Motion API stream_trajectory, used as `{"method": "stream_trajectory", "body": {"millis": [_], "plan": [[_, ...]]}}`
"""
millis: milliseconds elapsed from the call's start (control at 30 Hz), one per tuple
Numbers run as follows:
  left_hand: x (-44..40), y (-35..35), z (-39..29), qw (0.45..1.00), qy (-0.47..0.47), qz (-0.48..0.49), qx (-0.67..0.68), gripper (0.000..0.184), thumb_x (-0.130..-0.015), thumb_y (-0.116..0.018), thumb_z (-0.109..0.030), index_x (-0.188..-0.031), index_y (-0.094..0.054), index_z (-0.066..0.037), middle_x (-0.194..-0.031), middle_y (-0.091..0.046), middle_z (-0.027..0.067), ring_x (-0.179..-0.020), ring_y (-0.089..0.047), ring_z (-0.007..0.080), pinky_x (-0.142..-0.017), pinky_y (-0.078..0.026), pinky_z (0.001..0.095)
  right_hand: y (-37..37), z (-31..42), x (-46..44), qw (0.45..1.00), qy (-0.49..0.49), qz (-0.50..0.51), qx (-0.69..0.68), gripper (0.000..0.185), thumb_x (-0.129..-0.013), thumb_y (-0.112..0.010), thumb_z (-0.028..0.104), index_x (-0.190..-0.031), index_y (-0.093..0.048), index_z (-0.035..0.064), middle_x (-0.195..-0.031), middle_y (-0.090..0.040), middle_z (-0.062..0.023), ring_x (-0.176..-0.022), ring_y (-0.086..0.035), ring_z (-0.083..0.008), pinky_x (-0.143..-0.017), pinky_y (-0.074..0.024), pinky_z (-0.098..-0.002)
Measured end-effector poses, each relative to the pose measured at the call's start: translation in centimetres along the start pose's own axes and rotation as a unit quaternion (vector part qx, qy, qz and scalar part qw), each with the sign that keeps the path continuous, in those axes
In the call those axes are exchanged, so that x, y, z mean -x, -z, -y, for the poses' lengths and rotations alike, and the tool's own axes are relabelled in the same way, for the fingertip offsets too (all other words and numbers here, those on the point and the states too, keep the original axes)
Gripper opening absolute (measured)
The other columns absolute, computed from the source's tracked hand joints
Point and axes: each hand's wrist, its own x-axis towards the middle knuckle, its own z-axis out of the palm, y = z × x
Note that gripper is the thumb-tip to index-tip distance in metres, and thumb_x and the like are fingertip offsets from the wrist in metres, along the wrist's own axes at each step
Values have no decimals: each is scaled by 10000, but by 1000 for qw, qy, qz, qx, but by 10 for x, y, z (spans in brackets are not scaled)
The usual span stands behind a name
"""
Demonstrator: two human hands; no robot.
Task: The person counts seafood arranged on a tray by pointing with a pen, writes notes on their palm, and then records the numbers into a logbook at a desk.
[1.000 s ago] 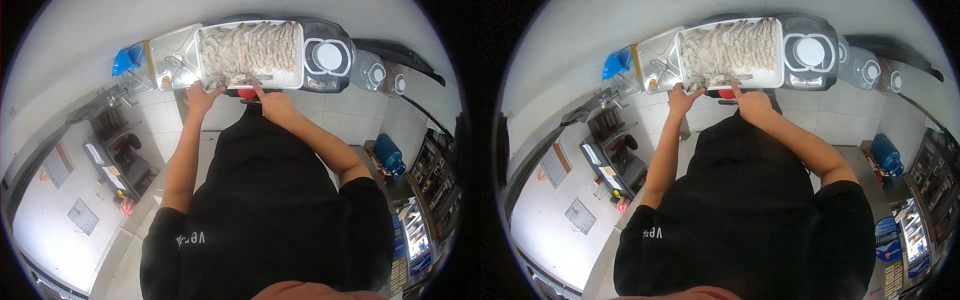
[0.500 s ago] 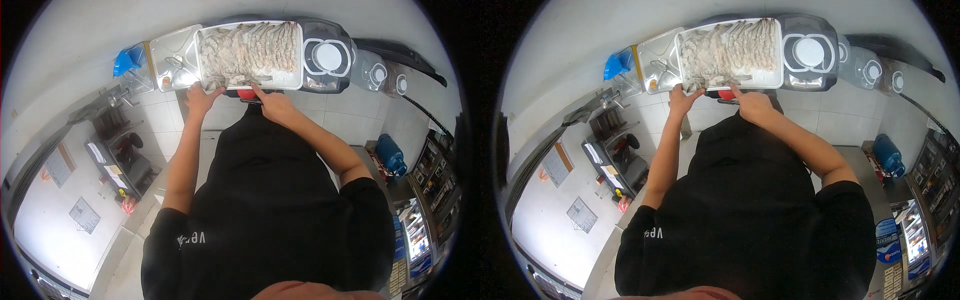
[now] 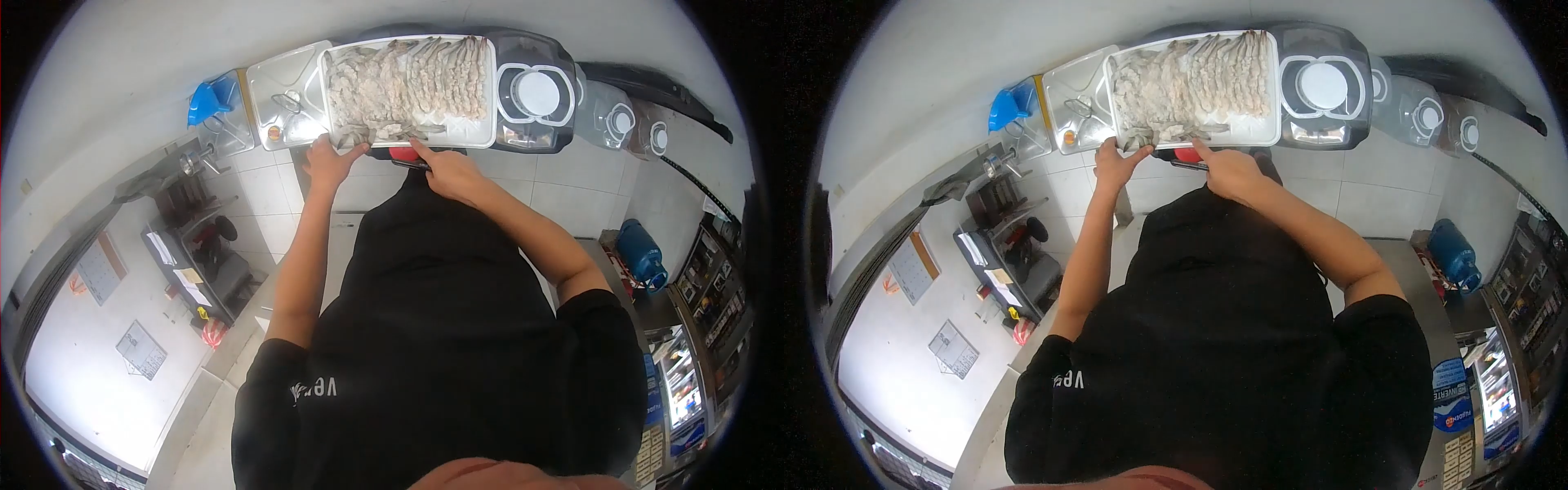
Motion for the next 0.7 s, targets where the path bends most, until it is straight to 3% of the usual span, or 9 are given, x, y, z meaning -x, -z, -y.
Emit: {"method": "stream_trajectory", "body": {"millis": [367,433,533,700], "plan": [[-3,-2,4,1000,-10,-8,-2,813,-605,-797,-606,-1075,-604,29,-1081,-626,205,-1060,-574,365,-888,-444,502,-1,-1,-2,999,0,15,31,696,-881,-532,160,-1501,-219,184,-955,-656,-207,-884,-631,-376,-762,-490,-499],[-2,1,1,1000,-11,-15,-5,817,-605,-795,-608,-1077,-601,29,-1086,-622,208,-1069,-565,369,-891,-443,500,1,1,-1,999,8,18,42,707,-837,-500,88,-1496,-262,173,-952,-660,-181,-896,-645,-344,-747,-508,-468],[-1,4,0,1000,-4,1,-9,820,-609,-792,-611,-1088,-596,26,-1107,-612,212,-1095,-546,379,-897,-441,494,2,3,-1,999,-5,25,48,706,-835,-499,84,-1495,-267,174,-945,-659,-177,-889,-646,-346,-739,-508,-468],[-2,-2,4,1000,0,-12,-17,828,-615,-781,-627,-1104,-591,15,-1144,-597,196,-1141,-506,377,-908,-403,564,3,3,2,998,-6,27,54,698,-855,-512,128,-1498,-242,171,-940,-659,-197,-873,-641,-368,-749,-500,-483]]}}
